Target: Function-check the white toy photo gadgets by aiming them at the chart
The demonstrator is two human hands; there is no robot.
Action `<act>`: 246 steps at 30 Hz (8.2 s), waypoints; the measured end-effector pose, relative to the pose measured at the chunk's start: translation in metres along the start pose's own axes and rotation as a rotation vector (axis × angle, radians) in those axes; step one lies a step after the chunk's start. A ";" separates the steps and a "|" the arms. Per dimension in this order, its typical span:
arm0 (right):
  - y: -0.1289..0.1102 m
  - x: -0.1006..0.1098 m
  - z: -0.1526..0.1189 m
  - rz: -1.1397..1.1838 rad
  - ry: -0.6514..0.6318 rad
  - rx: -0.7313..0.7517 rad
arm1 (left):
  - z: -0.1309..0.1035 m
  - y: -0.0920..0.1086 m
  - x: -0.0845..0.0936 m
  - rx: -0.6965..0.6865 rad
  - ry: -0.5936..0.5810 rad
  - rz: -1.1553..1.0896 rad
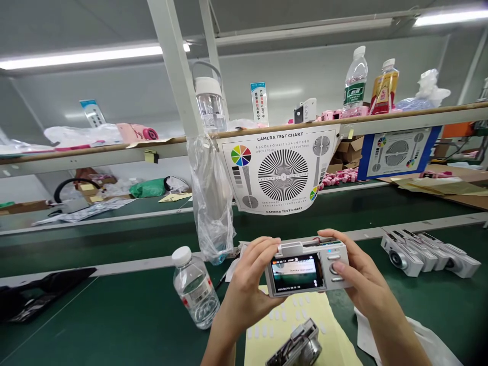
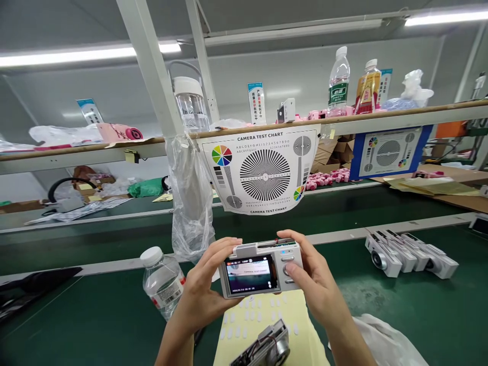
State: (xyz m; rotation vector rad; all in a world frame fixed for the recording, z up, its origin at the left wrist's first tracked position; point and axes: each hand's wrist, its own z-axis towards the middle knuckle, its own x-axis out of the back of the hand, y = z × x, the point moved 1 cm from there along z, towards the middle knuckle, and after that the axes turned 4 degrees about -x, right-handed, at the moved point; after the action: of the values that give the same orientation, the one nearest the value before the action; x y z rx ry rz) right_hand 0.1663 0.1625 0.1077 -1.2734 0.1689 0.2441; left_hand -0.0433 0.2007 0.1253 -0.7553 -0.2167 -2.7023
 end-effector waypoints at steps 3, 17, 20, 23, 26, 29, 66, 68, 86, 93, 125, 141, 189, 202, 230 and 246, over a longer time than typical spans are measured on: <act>-0.004 0.000 -0.002 0.051 -0.088 -0.048 | -0.001 -0.002 0.003 0.023 -0.007 -0.032; -0.007 0.000 -0.005 0.022 -0.158 -0.043 | -0.001 -0.001 0.008 0.018 0.003 -0.028; -0.005 0.004 -0.003 0.051 -0.160 -0.060 | -0.001 0.000 0.008 0.022 0.001 -0.047; 0.001 0.007 0.001 0.055 -0.130 -0.055 | -0.002 0.000 0.007 0.023 -0.008 -0.043; 0.006 0.008 0.003 0.028 -0.096 -0.031 | -0.001 0.000 0.004 0.014 -0.025 -0.016; 0.010 0.010 0.004 0.023 -0.032 0.018 | 0.000 0.003 0.002 -0.016 -0.030 0.031; -0.006 -0.001 -0.010 0.205 -0.054 -0.045 | 0.002 0.000 0.001 0.003 -0.008 -0.134; -0.005 -0.002 -0.010 0.159 -0.011 -0.026 | 0.001 0.001 0.001 -0.012 -0.008 -0.122; -0.002 0.002 -0.009 0.018 0.039 -0.046 | 0.001 0.003 0.001 -0.006 -0.023 -0.075; -0.009 0.001 -0.012 -0.212 0.001 0.010 | 0.000 0.001 0.001 0.008 -0.031 -0.072; -0.001 0.008 -0.006 -0.080 -0.039 0.025 | 0.002 0.008 -0.002 -0.043 -0.009 0.010; -0.004 0.003 -0.009 -0.112 0.052 0.037 | 0.004 0.012 -0.004 -0.044 0.005 0.022; 0.006 0.009 0.014 -0.014 -0.026 0.038 | -0.001 -0.008 -0.013 0.038 -0.034 0.117; 0.013 0.015 0.011 -0.015 -0.237 0.165 | -0.003 -0.017 -0.013 0.577 -0.103 -0.316; 0.027 0.018 0.025 0.099 -0.097 0.192 | -0.003 -0.005 -0.020 0.741 -0.085 -0.367; 0.045 0.009 0.054 0.357 0.257 -0.002 | -0.016 -0.028 -0.052 0.106 0.249 0.474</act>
State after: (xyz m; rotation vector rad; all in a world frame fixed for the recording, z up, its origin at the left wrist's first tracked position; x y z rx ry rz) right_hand 0.1624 0.2270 0.0788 -1.2692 0.6190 0.3851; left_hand -0.0192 0.2373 0.0831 -0.3738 -0.1024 -2.2819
